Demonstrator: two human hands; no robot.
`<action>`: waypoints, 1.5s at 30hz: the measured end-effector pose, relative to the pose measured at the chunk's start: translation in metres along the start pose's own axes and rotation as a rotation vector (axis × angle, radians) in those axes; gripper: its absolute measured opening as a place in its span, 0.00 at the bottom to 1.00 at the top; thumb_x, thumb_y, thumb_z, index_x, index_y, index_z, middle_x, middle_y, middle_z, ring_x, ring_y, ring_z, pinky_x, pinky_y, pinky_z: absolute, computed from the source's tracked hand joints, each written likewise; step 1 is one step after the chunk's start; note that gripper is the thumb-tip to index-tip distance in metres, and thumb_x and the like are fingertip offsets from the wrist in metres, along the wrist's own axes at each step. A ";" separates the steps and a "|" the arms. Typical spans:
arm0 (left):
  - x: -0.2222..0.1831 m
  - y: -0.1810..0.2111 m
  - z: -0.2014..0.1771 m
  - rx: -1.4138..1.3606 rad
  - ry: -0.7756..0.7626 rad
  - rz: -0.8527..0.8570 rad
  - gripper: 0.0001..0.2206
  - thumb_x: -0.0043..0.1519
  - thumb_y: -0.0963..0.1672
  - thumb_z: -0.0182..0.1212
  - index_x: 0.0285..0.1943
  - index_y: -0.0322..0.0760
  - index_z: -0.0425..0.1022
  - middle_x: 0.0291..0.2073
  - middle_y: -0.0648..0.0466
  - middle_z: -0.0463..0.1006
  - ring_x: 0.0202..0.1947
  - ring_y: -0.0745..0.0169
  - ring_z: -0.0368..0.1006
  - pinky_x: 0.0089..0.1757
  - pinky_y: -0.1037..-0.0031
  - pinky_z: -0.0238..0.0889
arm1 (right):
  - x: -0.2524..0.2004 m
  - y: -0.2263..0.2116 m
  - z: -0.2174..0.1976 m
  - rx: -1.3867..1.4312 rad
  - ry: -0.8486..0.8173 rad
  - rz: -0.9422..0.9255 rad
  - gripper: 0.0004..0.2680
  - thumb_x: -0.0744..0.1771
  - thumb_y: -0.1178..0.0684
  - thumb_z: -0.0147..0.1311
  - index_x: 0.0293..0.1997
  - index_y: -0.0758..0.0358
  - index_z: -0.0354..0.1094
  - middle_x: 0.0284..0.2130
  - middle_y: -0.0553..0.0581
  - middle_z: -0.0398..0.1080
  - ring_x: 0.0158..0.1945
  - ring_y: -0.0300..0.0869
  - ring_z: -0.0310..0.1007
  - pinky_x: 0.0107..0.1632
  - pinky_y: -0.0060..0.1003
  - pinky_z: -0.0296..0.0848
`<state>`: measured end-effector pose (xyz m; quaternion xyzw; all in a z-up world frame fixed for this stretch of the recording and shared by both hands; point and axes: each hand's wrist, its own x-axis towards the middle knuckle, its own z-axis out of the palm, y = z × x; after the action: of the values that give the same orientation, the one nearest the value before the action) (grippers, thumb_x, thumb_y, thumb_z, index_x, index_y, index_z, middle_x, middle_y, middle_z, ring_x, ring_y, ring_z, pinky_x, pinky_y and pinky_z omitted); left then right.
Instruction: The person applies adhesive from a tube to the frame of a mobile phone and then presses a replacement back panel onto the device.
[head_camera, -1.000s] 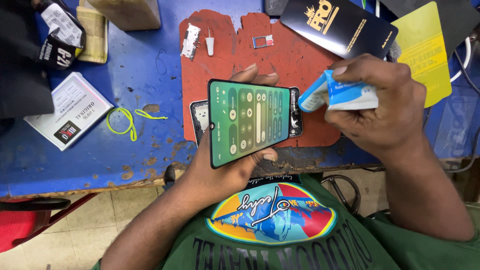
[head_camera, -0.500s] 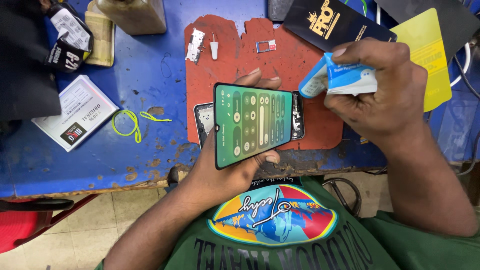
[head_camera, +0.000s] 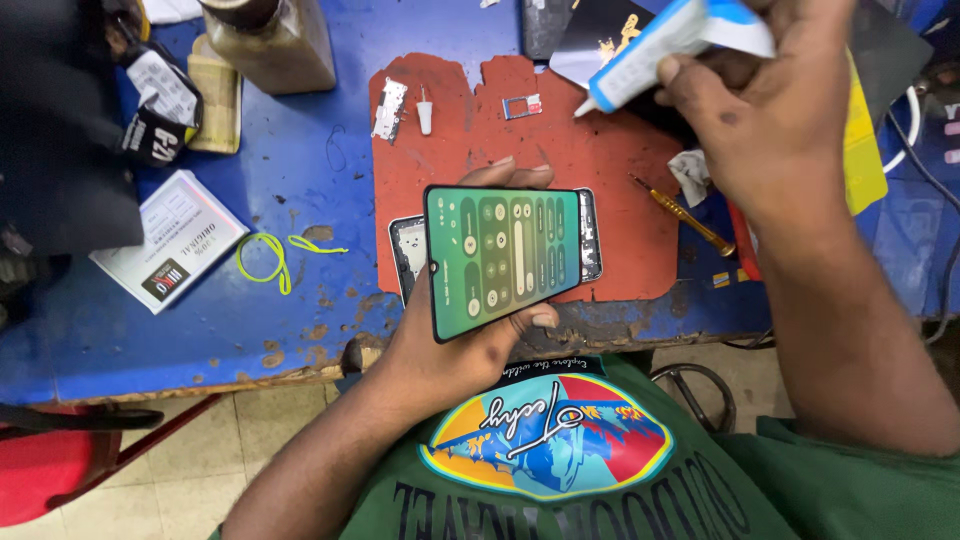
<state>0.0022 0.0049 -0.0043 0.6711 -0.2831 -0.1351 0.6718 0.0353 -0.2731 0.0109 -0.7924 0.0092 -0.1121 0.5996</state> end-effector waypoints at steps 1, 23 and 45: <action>0.001 0.001 0.000 0.035 0.005 0.020 0.39 0.61 0.40 0.73 0.77 0.31 0.48 0.72 0.46 0.63 0.77 0.52 0.56 0.74 0.64 0.47 | 0.004 -0.003 -0.001 0.069 -0.018 0.035 0.21 0.68 0.65 0.60 0.66 0.62 0.50 0.64 0.60 0.63 0.56 0.36 0.79 0.53 0.27 0.82; -0.002 0.031 -0.001 -0.006 0.003 -0.045 0.44 0.59 0.38 0.76 0.79 0.35 0.45 0.72 0.44 0.62 0.75 0.53 0.62 0.72 0.64 0.60 | -0.071 -0.014 0.008 -0.231 -0.415 -0.116 0.30 0.59 0.57 0.72 0.64 0.69 0.55 0.61 0.65 0.69 0.66 0.50 0.71 0.68 0.42 0.70; -0.013 0.022 -0.043 0.517 0.054 -0.014 0.42 0.49 0.42 0.81 0.72 0.37 0.59 0.66 0.43 0.67 0.68 0.43 0.66 0.65 0.60 0.62 | -0.063 -0.016 0.015 -0.429 -0.451 -0.206 0.31 0.57 0.55 0.73 0.65 0.64 0.59 0.57 0.61 0.69 0.62 0.54 0.69 0.62 0.44 0.73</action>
<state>0.0113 0.0493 0.0174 0.8259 -0.2854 -0.0447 0.4842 -0.0253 -0.2447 0.0122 -0.9024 -0.1806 0.0106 0.3912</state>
